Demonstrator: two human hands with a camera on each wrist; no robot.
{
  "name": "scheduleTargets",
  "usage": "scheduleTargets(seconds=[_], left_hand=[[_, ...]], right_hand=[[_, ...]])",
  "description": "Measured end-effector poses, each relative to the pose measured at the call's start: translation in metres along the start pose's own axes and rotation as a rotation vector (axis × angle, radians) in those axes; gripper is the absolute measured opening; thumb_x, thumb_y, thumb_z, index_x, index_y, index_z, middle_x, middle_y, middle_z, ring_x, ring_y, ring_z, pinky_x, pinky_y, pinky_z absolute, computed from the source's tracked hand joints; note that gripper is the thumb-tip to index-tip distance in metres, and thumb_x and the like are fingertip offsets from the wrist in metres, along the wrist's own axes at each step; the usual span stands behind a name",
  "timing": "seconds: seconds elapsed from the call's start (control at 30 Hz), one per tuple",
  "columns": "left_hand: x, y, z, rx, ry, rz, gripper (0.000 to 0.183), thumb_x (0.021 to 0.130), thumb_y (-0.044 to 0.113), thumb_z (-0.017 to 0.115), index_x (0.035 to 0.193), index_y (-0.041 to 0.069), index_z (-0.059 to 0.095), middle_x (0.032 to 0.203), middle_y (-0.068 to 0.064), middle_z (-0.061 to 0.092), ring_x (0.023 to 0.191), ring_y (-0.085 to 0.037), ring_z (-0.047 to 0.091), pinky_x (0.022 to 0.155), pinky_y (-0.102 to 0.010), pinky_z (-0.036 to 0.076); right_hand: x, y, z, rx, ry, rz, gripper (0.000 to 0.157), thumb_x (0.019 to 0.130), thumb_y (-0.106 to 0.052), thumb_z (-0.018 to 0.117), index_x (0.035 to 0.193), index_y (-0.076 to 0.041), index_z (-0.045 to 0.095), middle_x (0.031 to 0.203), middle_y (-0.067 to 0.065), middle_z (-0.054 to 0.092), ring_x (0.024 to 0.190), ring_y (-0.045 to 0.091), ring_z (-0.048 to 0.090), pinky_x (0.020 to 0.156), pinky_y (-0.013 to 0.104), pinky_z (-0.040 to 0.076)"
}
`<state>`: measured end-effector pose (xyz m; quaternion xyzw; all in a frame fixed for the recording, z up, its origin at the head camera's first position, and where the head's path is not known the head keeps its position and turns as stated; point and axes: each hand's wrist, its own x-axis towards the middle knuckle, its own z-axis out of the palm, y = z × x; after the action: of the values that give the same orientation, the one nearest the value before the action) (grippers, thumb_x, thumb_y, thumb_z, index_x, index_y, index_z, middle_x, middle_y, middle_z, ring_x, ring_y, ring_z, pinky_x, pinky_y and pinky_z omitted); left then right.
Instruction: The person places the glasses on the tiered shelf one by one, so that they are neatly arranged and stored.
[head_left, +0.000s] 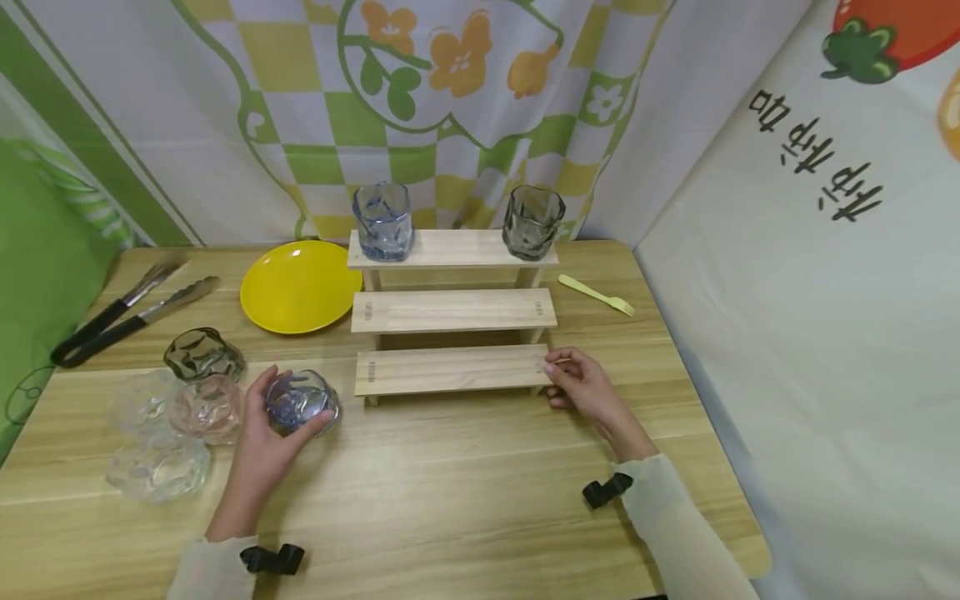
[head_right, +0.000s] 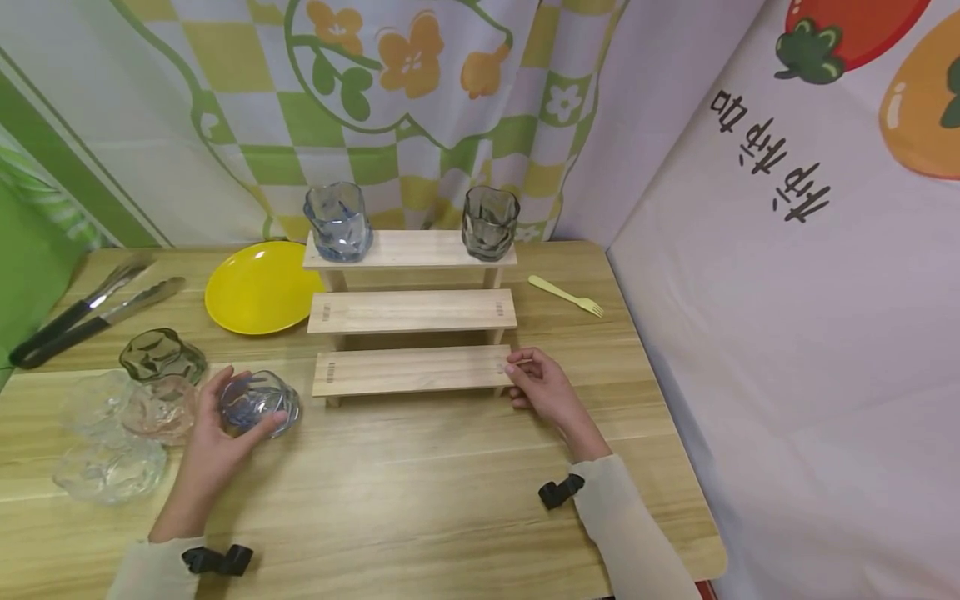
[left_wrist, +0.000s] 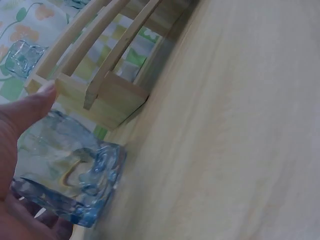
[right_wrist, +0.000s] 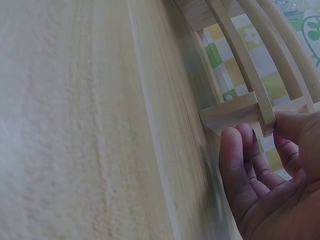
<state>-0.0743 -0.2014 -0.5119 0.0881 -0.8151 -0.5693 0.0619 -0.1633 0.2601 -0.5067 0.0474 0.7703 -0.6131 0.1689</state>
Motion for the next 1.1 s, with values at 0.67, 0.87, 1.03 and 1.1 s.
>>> scheduleTargets(seconds=[0.67, 0.87, 1.03, 1.1], left_hand=[[-0.009, -0.002, 0.003, -0.052, 0.002, -0.115, 0.111, 0.080, 0.019, 0.089, 0.161, 0.006, 0.015, 0.157, -0.025, 0.031, 0.141, -0.046, 0.032, 0.114, -0.059, 0.028], [-0.009, -0.004, 0.006, -0.056, 0.050, -0.125, 0.102, 0.079, 0.018, 0.090, 0.157, 0.005, 0.027, 0.152, -0.023, 0.039, 0.136, -0.041, 0.040, 0.112, -0.057, 0.033], [-0.010, -0.003, 0.006, -0.029, 0.068, -0.134, 0.098, 0.078, 0.019, 0.092, 0.156, 0.009, 0.034, 0.148, -0.021, 0.046, 0.130, -0.037, 0.046, 0.108, -0.052, 0.038], [-0.011, -0.001, 0.005, -0.019, 0.067, -0.135, 0.097, 0.078, 0.020, 0.092, 0.156, 0.009, 0.035, 0.147, -0.021, 0.047, 0.129, -0.036, 0.046, 0.107, -0.050, 0.039]], right_hand=[[-0.003, -0.001, 0.000, -0.007, -0.005, -0.009, 0.039, 0.104, -0.026, 0.061, 0.132, -0.001, 0.052, 0.114, 0.018, 0.062, 0.088, 0.028, 0.063, 0.074, 0.038, 0.061], [-0.003, 0.000, 0.000, -0.004, 0.002, -0.013, 0.037, 0.104, -0.025, 0.061, 0.131, -0.001, 0.053, 0.112, 0.017, 0.063, 0.087, 0.028, 0.063, 0.074, 0.039, 0.061], [-0.003, -0.001, 0.001, 0.004, 0.000, -0.018, 0.036, 0.104, -0.024, 0.061, 0.131, -0.001, 0.053, 0.112, 0.017, 0.063, 0.087, 0.028, 0.064, 0.074, 0.040, 0.061], [-0.003, -0.001, 0.001, 0.007, -0.004, -0.021, 0.036, 0.104, -0.024, 0.061, 0.131, -0.001, 0.053, 0.112, 0.017, 0.063, 0.086, 0.028, 0.064, 0.074, 0.040, 0.061]])
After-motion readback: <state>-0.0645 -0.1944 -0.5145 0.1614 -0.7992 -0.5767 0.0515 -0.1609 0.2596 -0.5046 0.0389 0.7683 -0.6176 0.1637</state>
